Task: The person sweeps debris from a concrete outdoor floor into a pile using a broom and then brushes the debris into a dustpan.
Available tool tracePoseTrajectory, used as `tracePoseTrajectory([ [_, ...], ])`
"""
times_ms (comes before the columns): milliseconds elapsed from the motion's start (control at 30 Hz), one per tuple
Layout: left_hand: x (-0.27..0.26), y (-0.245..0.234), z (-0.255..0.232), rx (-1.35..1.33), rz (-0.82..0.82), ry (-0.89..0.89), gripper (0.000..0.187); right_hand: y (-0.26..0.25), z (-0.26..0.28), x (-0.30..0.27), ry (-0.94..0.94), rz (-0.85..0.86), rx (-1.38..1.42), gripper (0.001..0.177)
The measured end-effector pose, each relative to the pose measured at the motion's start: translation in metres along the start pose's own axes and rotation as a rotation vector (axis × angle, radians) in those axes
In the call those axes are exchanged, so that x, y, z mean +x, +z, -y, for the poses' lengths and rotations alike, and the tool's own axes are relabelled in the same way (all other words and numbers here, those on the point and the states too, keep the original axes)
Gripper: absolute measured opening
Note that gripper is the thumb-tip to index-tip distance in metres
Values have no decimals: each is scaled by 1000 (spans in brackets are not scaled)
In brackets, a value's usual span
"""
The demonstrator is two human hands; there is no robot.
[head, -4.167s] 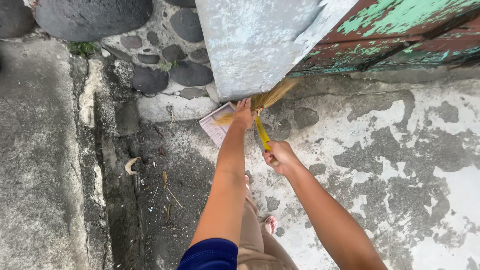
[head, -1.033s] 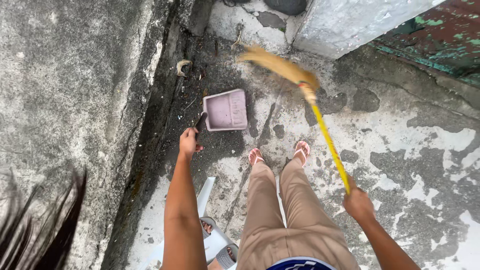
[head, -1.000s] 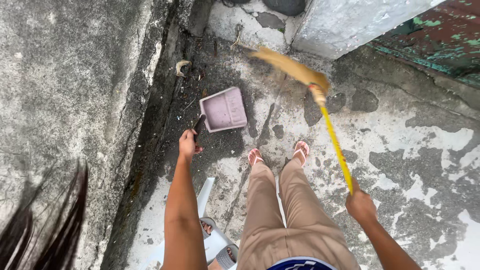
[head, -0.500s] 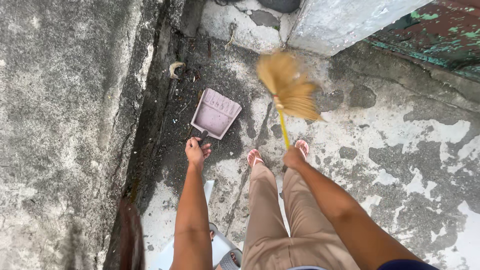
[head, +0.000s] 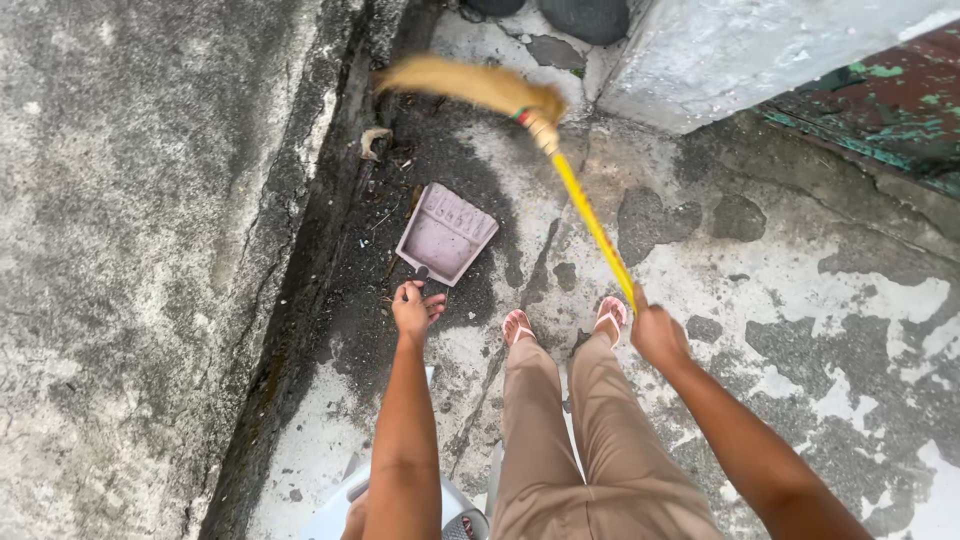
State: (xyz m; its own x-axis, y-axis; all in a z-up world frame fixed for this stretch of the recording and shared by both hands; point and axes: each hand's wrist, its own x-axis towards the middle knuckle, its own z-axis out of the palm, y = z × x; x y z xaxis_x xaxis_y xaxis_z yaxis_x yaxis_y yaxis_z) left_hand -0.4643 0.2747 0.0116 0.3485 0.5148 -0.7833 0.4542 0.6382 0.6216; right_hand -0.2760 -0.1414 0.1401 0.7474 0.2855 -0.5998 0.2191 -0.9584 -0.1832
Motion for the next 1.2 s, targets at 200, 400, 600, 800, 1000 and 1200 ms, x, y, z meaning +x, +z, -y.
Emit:
tracePoseTrajectory([
  [200,10,6,7,-19,0,26,30,36,61,154,25,-58,65,44],
  [400,12,7,4,-35,3,19,30,35,87,133,-172,149,-71,42],
  [600,17,10,-1,-15,-8,9,30,-53,40,-17,-154,30,59,70],
  [800,10,15,3,-19,-28,16,32,-130,23,-33,-5,-219,-148,75],
  [1000,17,18,4,-70,-23,48,31,-121,58,117,133,-240,-128,82],
  [1200,12,20,-1,-56,-41,71,32,-8,102,178,4,-145,14,61],
])
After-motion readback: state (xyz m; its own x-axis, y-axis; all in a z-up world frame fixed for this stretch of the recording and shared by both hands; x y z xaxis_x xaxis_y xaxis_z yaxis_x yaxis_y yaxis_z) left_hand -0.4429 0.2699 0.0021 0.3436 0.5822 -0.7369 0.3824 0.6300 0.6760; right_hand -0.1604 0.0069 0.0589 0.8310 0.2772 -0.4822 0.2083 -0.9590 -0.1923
